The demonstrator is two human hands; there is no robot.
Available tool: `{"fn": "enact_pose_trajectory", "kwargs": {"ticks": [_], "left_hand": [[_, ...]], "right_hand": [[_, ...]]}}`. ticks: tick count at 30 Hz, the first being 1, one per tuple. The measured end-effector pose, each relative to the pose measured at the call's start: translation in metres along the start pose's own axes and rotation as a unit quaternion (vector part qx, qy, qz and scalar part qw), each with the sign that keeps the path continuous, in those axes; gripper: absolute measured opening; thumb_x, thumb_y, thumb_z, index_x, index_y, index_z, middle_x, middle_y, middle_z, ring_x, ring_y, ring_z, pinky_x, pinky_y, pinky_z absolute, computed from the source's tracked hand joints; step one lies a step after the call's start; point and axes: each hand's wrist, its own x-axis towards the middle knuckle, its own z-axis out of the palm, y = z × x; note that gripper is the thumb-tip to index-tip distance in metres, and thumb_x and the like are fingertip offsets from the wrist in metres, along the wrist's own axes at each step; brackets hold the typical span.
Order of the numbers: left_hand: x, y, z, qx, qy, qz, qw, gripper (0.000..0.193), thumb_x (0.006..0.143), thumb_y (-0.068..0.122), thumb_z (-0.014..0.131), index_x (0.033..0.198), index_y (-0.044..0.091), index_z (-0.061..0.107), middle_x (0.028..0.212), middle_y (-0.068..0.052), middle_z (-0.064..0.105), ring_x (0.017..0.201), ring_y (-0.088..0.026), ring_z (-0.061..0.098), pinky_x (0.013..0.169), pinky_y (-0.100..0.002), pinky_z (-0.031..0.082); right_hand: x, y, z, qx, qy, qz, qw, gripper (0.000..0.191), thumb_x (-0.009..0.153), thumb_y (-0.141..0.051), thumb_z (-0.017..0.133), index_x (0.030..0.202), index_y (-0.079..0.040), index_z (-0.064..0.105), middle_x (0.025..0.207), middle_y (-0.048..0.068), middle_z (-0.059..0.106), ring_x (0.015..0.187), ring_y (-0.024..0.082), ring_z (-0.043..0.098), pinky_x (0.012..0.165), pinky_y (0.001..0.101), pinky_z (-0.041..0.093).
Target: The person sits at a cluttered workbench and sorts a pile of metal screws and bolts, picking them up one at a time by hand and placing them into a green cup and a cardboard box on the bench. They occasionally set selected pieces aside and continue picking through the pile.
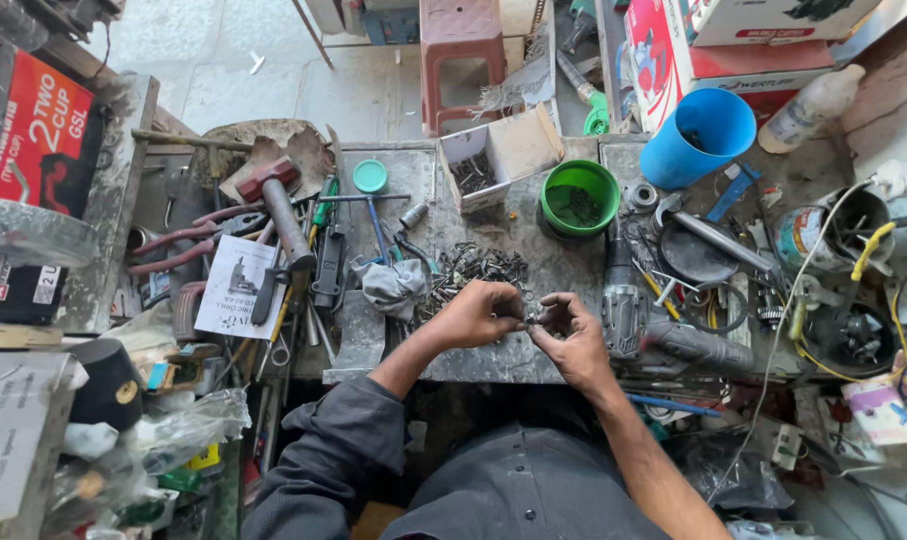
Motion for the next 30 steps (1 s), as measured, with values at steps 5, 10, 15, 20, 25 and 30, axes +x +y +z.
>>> {"fn": "enact_pose_trajectory", "kwargs": {"ticks": [5, 10, 15, 20, 25, 30], "left_hand": [[0.039, 0.023, 0.039, -0.004, 0.094, -0.024, 0.995, 0.016, 0.079, 0.005, 0.081, 0.089, 0.001, 0.069, 0.077, -0.009, 0.074, 0.071, -0.013, 0.069, 0.068, -0.032, 0.056], [0.069, 0.042, 0.082, 0.061, 0.182, -0.001, 0.982, 0.012, 0.08, 0.003, 0.079, 0.087, 0.001, 0.07, 0.081, -0.011, 0.072, 0.075, -0.015, 0.069, 0.068, -0.033, 0.056], [0.072, 0.053, 0.119, 0.024, 0.268, -0.083, 0.96, 0.015, 0.081, 0.004, 0.079, 0.089, 0.001, 0.067, 0.081, -0.009, 0.071, 0.075, -0.015, 0.071, 0.068, -0.032, 0.056], [0.082, 0.057, 0.138, -0.074, 0.296, -0.115, 0.945, 0.018, 0.081, 0.005, 0.08, 0.092, 0.001, 0.066, 0.081, -0.007, 0.073, 0.076, -0.014, 0.073, 0.07, -0.031, 0.058], [0.111, 0.059, 0.144, -0.09, 0.285, -0.093, 0.95, 0.019, 0.084, 0.004, 0.077, 0.097, 0.001, 0.064, 0.083, -0.007, 0.073, 0.079, -0.013, 0.072, 0.073, -0.03, 0.058], [0.141, 0.057, 0.145, -0.108, 0.273, -0.106, 0.95, 0.021, 0.083, 0.005, 0.08, 0.096, 0.001, 0.064, 0.083, -0.006, 0.073, 0.078, -0.011, 0.072, 0.072, -0.029, 0.058]], "right_hand": [[0.024, 0.008, -0.062, 0.125, -0.055, 0.009, 0.991, 0.046, 0.083, -0.002, 0.077, 0.124, -0.006, 0.057, 0.105, 0.0, 0.066, 0.1, 0.009, 0.066, 0.09, 0.0258, 0.055], [0.041, 0.023, -0.106, 0.133, -0.081, 0.032, 0.987, 0.03, 0.092, -0.005, 0.073, 0.12, -0.002, 0.063, 0.101, 0.007, 0.074, 0.093, 0.014, 0.071, 0.083, 0.0308, 0.059], [0.052, 0.025, -0.138, 0.084, -0.129, 0.007, 0.988, 0.032, 0.091, -0.003, 0.076, 0.12, -0.001, 0.063, 0.098, 0.009, 0.075, 0.09, 0.015, 0.07, 0.081, 0.0311, 0.058], [0.055, 0.013, -0.167, 0.069, -0.158, 0.02, 0.985, 0.04, 0.085, -0.002, 0.077, 0.121, -0.004, 0.058, 0.1, 0.008, 0.076, 0.093, 0.013, 0.072, 0.084, 0.0295, 0.059], [0.065, 0.017, -0.184, 0.144, -0.127, 0.06, 0.979, 0.036, 0.09, 0.0, 0.075, 0.123, -0.003, 0.06, 0.104, 0.006, 0.071, 0.097, 0.014, 0.069, 0.086, 0.0313, 0.058], [0.073, 0.013, -0.197, 0.167, -0.073, 0.037, 0.983, 0.039, 0.088, 0.003, 0.075, 0.122, -0.003, 0.058, 0.105, 0.006, 0.071, 0.1, 0.014, 0.068, 0.091, 0.0309, 0.056]]}}
